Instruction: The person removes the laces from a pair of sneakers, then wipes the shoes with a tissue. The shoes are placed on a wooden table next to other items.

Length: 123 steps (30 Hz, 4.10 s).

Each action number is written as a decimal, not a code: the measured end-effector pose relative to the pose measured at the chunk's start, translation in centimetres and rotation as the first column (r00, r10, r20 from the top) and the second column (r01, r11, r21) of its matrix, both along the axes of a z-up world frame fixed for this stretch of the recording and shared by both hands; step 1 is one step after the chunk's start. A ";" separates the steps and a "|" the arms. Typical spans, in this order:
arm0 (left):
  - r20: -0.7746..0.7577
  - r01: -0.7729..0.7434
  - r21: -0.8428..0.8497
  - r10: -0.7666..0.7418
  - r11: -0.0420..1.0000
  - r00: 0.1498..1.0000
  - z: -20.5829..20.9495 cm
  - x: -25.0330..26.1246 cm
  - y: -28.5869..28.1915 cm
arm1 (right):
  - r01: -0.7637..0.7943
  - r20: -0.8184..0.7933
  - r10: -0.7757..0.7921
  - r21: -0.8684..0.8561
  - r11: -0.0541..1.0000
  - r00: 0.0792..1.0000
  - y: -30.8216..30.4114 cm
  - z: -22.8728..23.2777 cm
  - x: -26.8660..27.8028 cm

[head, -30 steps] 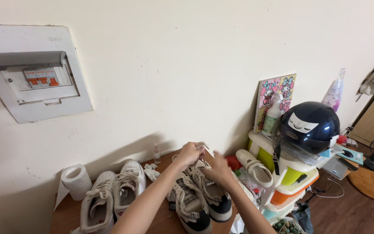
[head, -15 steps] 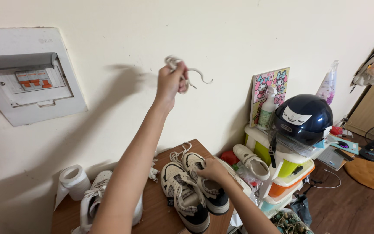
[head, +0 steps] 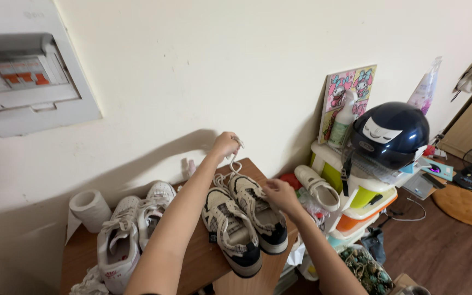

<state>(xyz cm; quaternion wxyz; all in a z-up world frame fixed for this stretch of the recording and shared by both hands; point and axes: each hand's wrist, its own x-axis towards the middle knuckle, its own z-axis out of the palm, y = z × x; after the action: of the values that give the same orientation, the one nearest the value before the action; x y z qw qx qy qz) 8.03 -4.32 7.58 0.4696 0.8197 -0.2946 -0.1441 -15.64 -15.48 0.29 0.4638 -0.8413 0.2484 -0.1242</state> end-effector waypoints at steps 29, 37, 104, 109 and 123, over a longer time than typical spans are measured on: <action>0.214 -0.382 0.041 0.365 0.923 0.906 -4.3 -2.1 18.4 | -0.368 0.169 0.412 -0.243 0.898 0.895 11.2 5.5 -2.9; 0.249 -0.334 0.354 0.256 0.874 0.934 -6.7 1.0 14.6 | -0.496 0.125 0.644 -0.534 0.685 0.754 10.3 2.6 -4.2; -0.431 -0.143 -0.883 -0.650 0.448 0.625 -3.9 -19.9 18.9 | -0.233 0.361 0.110 0.318 0.919 0.926 7.5 6.5 -3.8; -0.365 -0.176 -0.567 -0.053 0.805 0.930 -5.0 -16.5 17.9 | -0.145 0.124 0.127 0.146 0.979 0.984 9.3 3.3 -5.7; -0.203 -0.149 -0.372 0.076 0.916 0.976 -5.8 -13.6 16.0 | 0.008 0.339 0.218 -0.556 0.831 0.915 10.7 0.4 -6.7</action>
<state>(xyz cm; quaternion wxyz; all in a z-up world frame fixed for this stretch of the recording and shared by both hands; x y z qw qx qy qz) -5.61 11.73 1.80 0.6542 0.7101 -0.2247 -0.1316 -22.34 -4.75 0.65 0.2507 -0.9090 0.0582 -0.3278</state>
